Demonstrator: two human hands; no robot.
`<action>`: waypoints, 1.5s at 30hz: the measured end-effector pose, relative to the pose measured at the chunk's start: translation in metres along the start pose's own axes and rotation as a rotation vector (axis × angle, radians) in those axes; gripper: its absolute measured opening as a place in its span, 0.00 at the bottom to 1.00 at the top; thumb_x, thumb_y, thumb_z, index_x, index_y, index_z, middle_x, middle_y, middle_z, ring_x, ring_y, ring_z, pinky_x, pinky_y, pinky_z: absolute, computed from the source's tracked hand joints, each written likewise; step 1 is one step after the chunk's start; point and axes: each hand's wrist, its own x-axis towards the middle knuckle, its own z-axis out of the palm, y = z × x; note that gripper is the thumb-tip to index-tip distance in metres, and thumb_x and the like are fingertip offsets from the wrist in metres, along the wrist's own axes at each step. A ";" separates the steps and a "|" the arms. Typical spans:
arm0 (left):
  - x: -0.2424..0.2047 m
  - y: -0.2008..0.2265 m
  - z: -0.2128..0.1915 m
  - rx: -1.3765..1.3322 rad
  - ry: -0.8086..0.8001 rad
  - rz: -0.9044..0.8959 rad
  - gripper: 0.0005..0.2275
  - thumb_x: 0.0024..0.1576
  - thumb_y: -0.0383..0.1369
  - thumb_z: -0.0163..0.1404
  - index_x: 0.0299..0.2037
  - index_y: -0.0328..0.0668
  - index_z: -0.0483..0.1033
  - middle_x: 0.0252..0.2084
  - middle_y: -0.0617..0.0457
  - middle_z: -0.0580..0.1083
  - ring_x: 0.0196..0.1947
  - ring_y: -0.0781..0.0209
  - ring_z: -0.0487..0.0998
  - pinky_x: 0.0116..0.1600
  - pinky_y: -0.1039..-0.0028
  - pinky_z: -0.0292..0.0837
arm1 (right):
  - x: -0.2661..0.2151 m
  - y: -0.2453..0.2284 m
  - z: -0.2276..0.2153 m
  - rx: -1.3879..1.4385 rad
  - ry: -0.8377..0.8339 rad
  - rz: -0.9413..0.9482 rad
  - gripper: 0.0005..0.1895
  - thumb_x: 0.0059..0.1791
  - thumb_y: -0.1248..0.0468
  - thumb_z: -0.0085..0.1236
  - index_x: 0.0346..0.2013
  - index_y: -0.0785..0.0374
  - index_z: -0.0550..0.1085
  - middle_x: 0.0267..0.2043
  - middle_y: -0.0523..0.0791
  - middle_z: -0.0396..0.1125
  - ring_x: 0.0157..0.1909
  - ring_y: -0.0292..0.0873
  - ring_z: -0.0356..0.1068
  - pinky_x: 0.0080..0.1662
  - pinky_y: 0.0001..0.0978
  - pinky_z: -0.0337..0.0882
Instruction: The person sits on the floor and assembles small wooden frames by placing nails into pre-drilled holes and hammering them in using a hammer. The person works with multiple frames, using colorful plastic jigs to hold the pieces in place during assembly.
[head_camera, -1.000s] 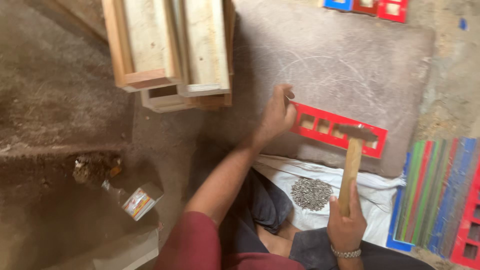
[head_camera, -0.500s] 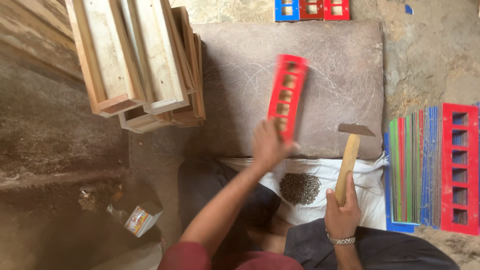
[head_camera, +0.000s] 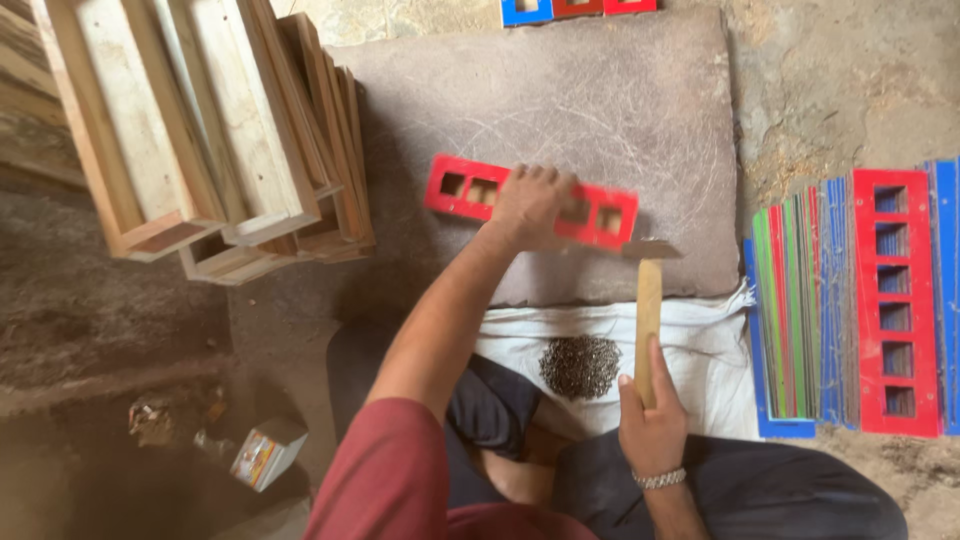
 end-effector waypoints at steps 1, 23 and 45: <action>0.002 -0.001 0.000 -0.044 0.064 -0.090 0.49 0.36 0.55 0.69 0.68 0.48 0.59 0.61 0.46 0.67 0.65 0.47 0.64 0.68 0.54 0.55 | 0.000 -0.002 0.000 0.004 -0.008 -0.016 0.33 0.50 0.66 0.58 0.70 0.71 0.63 0.66 0.60 0.66 0.64 0.52 0.70 0.57 0.38 0.71; 0.003 -0.017 0.021 -0.119 0.195 -0.134 0.49 0.40 0.64 0.63 0.65 0.41 0.58 0.52 0.44 0.66 0.54 0.48 0.65 0.59 0.56 0.57 | 0.046 -0.002 0.021 -0.239 0.020 -0.057 0.30 0.52 0.65 0.58 0.69 0.71 0.66 0.55 0.59 0.72 0.45 0.54 0.76 0.42 0.39 0.75; -0.056 0.026 0.004 -0.126 0.170 -0.150 0.34 0.42 0.43 0.67 0.57 0.40 0.65 0.50 0.42 0.75 0.49 0.41 0.80 0.50 0.54 0.75 | 0.000 0.013 0.016 0.549 0.078 0.685 0.44 0.48 0.71 0.55 0.78 0.52 0.51 0.27 0.44 0.64 0.18 0.34 0.59 0.19 0.30 0.62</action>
